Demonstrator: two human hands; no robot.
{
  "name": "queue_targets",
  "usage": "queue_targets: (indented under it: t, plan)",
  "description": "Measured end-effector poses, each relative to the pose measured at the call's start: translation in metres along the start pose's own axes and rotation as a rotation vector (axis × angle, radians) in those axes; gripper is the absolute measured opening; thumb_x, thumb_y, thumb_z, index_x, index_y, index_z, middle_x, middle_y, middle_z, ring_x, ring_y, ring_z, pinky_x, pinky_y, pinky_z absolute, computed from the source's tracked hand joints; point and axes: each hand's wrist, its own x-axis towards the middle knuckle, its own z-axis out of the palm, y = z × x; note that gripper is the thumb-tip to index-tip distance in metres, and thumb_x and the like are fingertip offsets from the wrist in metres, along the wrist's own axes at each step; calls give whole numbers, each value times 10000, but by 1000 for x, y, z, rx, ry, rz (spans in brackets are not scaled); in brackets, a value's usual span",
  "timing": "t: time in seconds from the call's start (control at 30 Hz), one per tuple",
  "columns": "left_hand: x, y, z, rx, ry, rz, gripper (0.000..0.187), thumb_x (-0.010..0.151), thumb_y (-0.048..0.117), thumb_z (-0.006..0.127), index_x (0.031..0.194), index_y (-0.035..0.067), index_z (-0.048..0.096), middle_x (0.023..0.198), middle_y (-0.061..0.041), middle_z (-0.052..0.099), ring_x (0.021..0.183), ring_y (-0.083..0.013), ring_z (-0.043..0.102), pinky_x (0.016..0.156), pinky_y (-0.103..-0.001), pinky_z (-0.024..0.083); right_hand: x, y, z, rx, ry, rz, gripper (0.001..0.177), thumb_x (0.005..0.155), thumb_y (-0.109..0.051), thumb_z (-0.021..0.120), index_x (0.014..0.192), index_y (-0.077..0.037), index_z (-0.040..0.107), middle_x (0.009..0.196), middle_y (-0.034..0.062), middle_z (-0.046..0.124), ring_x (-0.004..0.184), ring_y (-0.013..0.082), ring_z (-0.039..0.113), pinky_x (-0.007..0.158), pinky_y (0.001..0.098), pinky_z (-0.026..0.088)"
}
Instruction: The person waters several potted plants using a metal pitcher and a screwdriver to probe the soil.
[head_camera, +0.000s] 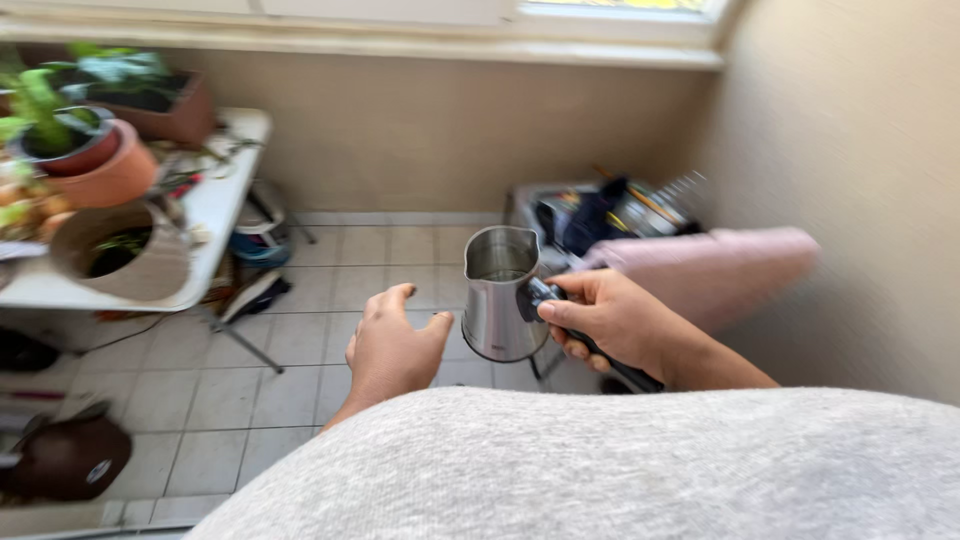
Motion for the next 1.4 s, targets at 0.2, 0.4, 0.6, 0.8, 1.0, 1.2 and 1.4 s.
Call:
queue_targets:
  t: [0.2, 0.4, 0.6, 0.8, 1.0, 1.2, 1.4]
  plan:
    - [47, 15, -58, -232, 199, -164, 642, 839, 503, 671, 1387, 179, 592, 1471, -40, 553, 1354, -263, 517, 1164, -452, 349, 131, -51, 9, -168, -270, -102, 213, 979, -214, 647, 905, -16, 674, 645, 14, 578, 504, 91, 485, 389, 256, 383]
    - [82, -18, -107, -236, 293, -444, 647, 869, 514, 632, 1424, 187, 573, 1449, -36, 599, 1341, -225, 568, 1245, -545, 176, 204, -140, 40, -228, -432, -89, 195, 971, -180, 628, 970, -6, 716, 655, 15, 576, 513, 95, 490, 396, 261, 374]
    - [126, -26, -97, -232, 165, -616, 631, 901, 516, 630, 1445, 202, 568, 1460, -57, 595, 1390, -249, 532, 1268, -602, 52, 265, -192, 62, -259, -568, -116, 214, 972, -193, 631, 994, -3, 726, 653, 24, 570, 517, 95, 494, 405, 252, 406]
    - [208, -31, -113, -316, 124, -687, 695, 877, 534, 637, 1481, 208, 527, 1455, -34, 621, 1388, -239, 549, 1268, -596, 68, 347, -232, 71, -349, -716, -99, 213, 979, -198, 634, 965, 4, 702, 667, 11, 583, 504, 81, 492, 392, 246, 394]
    - [294, -46, -143, -333, 179, -745, 684, 885, 546, 647, 1470, 205, 553, 1425, -43, 630, 1394, -246, 519, 1246, -624, 47, 428, -282, 80, -516, -823, -84, 207, 981, -221, 641, 935, -21, 662, 626, 13, 552, 446, 84, 441, 379, 249, 385]
    - [345, -64, -178, -406, 440, -831, 653, 838, 555, 674, 1408, 246, 599, 1388, -29, 656, 1359, -254, 537, 1245, -625, 13, 488, -336, 106, -573, -878, -139, 200, 971, -197, 635, 933, -8, 689, 637, 23, 581, 476, 82, 488, 385, 253, 400]
    - [353, -110, -221, -442, 730, -904, 571, 821, 485, 718, 1330, 233, 670, 1381, -65, 637, 1309, -278, 568, 1236, -559, 136, 536, -374, 153, -527, -871, -175, 224, 946, -193, 630, 1062, -43, 748, 625, 28, 563, 464, 87, 455, 373, 257, 382]
